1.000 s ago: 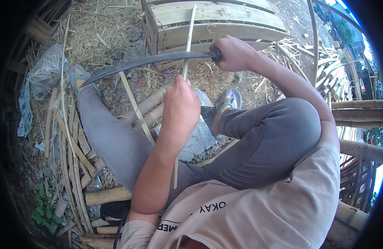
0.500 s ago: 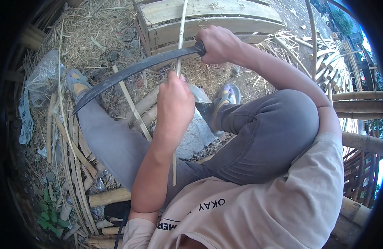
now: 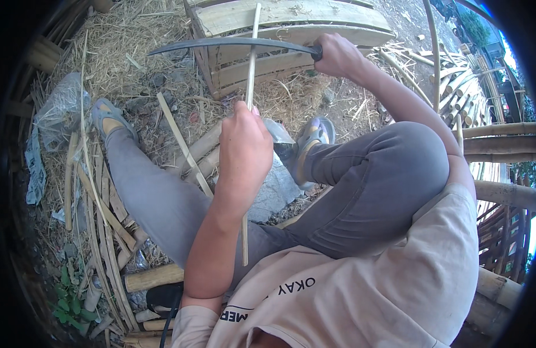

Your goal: The person scrapes a wooden stick with a knife.

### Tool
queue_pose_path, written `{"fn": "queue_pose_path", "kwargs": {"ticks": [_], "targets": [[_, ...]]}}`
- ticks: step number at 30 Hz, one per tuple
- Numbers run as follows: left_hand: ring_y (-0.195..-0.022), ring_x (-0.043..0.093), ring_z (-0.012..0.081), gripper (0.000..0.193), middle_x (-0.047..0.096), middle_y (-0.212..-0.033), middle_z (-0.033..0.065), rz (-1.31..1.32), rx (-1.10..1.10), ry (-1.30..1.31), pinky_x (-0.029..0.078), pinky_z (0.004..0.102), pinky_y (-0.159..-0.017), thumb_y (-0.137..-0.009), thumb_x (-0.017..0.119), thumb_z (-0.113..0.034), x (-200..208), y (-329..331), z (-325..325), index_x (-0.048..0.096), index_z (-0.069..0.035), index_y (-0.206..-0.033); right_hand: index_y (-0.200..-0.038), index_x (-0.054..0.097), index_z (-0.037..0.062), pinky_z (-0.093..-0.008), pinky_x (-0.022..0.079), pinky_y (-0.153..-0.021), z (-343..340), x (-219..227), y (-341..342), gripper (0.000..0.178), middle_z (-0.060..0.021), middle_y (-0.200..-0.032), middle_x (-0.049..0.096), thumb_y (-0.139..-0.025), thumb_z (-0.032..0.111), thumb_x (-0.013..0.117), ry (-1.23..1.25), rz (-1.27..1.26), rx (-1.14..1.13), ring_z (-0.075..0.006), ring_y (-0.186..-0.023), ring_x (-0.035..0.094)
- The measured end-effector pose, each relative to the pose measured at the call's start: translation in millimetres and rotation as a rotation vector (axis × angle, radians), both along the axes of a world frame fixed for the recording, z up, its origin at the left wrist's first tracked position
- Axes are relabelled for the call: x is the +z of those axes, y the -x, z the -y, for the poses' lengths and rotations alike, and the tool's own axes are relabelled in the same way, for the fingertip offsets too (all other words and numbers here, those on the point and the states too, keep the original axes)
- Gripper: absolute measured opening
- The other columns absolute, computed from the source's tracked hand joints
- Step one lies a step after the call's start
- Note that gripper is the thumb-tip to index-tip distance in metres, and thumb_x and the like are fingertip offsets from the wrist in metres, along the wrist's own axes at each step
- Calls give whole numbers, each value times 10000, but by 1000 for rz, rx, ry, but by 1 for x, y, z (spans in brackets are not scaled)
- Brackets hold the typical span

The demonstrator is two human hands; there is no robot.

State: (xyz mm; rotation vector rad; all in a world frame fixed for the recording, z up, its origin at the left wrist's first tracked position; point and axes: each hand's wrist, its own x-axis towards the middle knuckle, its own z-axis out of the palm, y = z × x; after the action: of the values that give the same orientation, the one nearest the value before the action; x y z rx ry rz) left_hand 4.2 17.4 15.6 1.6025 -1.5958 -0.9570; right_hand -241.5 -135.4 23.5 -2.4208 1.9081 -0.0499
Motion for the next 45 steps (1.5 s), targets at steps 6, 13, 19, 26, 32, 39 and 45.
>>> {"fn": "queue_pose_path", "kwargs": {"ticks": [6,13,19,26,32,39,45], "targets": [[-802,662,501,218,639,-778,331,33,-2,-17,517,557,-717,-1004,455,-82,-6,1,1,544,115,-972,-845,700,-75,-449,558,-735,-18,-6,7,216,-255,-751,690,-722,66,592,21,60,25,-390,-689,690],[-868,688,470,200,655,-881,330,63,-72,-90,573,517,-750,-922,514,0,2,-3,5,510,147,-1058,-914,676,-82,-423,529,-741,-28,10,-20,243,-248,-792,682,-738,84,650,-189,193,83,-378,-782,686],[-815,653,521,218,636,-795,348,21,-11,-20,515,566,-733,-994,460,-73,-11,2,5,544,128,-998,-805,662,-61,-447,506,-695,-35,5,-41,163,-254,-734,642,-694,52,626,-110,232,349,-411,-778,658],[-908,688,477,273,665,-907,347,64,-72,-125,576,506,-784,-925,578,-44,0,-1,7,495,154,-1092,-961,686,-8,-438,511,-789,-46,23,-67,256,-208,-818,645,-733,111,684,-270,28,301,-375,-881,639],[-874,697,464,275,666,-866,337,50,-82,-96,585,492,-761,-958,570,-81,2,3,0,484,149,-1083,-791,687,-14,-478,517,-678,-35,19,-69,178,-230,-723,637,-637,69,653,-149,-35,289,-420,-749,645],[-743,665,491,215,635,-731,320,-29,-11,-13,517,538,-634,-1008,448,-78,-6,10,-3,520,123,-985,-835,710,-16,-450,559,-720,-5,-1,-43,214,-243,-776,690,-652,70,639,-67,95,79,-382,-749,693],[-740,662,490,249,632,-735,322,-27,-11,-5,513,539,-639,-1021,438,-107,-4,7,-3,528,119,-967,-843,711,-17,-448,561,-742,-2,2,-41,219,-240,-781,694,-655,72,641,-30,102,92,-390,-752,692]]}}
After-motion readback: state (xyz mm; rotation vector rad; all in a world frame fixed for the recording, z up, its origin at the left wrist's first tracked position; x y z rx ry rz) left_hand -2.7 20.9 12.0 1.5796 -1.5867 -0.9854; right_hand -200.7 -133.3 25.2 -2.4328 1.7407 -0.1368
